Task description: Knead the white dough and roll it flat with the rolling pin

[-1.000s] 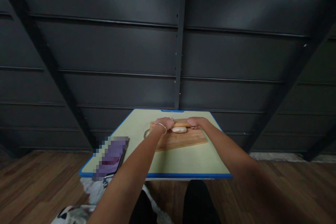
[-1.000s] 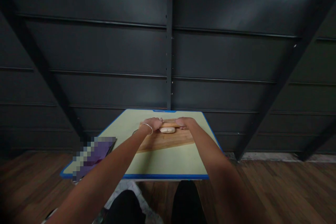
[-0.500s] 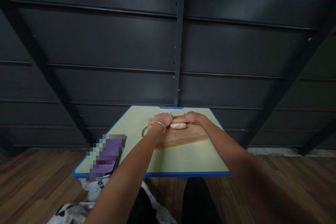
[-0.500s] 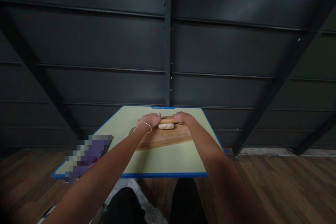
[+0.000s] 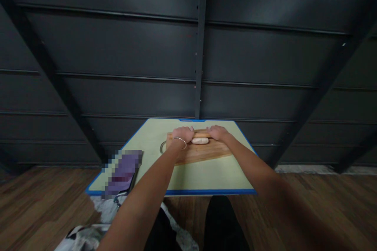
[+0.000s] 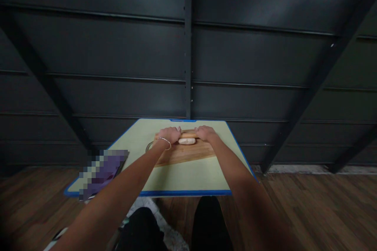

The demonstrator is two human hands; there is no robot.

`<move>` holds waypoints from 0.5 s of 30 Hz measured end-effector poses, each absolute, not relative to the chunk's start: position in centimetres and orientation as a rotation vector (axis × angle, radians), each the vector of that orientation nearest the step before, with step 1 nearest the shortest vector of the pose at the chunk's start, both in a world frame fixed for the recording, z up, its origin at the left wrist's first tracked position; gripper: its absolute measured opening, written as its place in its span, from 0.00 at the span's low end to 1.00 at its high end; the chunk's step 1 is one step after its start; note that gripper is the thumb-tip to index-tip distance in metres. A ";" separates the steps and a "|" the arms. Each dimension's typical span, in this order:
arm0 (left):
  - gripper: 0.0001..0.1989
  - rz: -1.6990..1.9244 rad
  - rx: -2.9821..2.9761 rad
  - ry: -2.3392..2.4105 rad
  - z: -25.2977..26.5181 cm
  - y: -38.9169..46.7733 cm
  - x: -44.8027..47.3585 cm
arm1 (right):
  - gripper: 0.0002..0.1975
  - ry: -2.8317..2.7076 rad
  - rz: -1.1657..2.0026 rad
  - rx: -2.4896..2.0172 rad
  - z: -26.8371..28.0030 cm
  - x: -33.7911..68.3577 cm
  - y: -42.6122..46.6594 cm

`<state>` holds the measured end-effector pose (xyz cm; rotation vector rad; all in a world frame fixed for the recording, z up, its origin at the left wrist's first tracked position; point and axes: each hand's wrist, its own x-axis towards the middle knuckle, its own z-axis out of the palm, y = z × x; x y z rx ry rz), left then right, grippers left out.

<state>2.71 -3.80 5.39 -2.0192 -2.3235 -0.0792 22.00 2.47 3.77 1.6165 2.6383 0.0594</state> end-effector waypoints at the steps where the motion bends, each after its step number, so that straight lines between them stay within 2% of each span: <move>1: 0.31 -0.078 -2.014 -2.316 5.4 -3.9 2.8 | 0.32 2.625 0.060 1.650 3.8 22.0 2.3; 15: 0.31 -0.058 -2.023 -2.229 5.5 -5.3 3.1 | 0.33 2.616 0.002 1.845 3.8 22.0 0.7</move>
